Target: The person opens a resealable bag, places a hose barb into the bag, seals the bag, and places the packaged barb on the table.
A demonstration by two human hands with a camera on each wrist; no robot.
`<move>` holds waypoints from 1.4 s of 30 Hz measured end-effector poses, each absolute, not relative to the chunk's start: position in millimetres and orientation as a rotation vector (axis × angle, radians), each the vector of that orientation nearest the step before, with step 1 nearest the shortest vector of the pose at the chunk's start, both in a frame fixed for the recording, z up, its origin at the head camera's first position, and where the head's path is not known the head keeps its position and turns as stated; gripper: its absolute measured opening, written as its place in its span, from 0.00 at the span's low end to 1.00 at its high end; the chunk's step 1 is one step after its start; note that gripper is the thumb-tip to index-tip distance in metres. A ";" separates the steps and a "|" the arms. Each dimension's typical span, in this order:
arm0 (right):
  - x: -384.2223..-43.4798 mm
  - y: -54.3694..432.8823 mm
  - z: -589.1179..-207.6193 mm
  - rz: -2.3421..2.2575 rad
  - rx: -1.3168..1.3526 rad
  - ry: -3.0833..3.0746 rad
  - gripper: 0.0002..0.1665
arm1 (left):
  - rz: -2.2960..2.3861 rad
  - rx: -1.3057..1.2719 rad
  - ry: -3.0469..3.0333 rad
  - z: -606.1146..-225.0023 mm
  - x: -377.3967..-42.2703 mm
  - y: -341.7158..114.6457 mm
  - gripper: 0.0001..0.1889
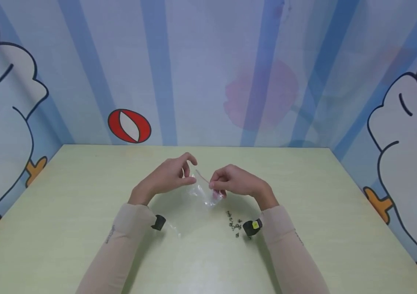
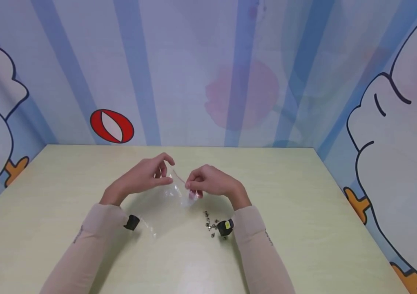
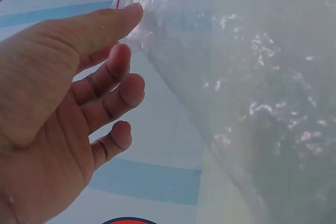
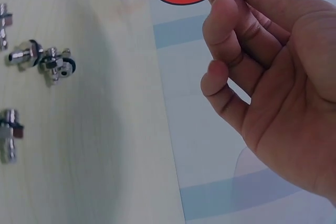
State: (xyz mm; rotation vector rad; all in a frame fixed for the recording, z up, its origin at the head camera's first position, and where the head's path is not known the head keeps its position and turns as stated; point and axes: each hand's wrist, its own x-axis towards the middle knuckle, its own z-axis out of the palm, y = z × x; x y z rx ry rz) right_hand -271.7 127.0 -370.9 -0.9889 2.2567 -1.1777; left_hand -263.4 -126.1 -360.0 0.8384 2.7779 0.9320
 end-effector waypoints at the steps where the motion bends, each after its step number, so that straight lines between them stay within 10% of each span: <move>1: -271.7 127.3 -371.0 -1.185 -0.986 2.262 0.14 | 0.948 0.832 2.773 -360.2 -263.4 -126.4 0.22; 10: -272.5 126.1 -372.8 -1.254 -0.973 2.293 0.14 | 1.040 0.851 2.592 -363.8 -260.3 -122.5 0.06; 42: -270.3 124.3 -371.9 -1.477 -1.053 2.088 0.12 | 1.347 0.961 2.347 -361.9 -258.9 -113.3 0.11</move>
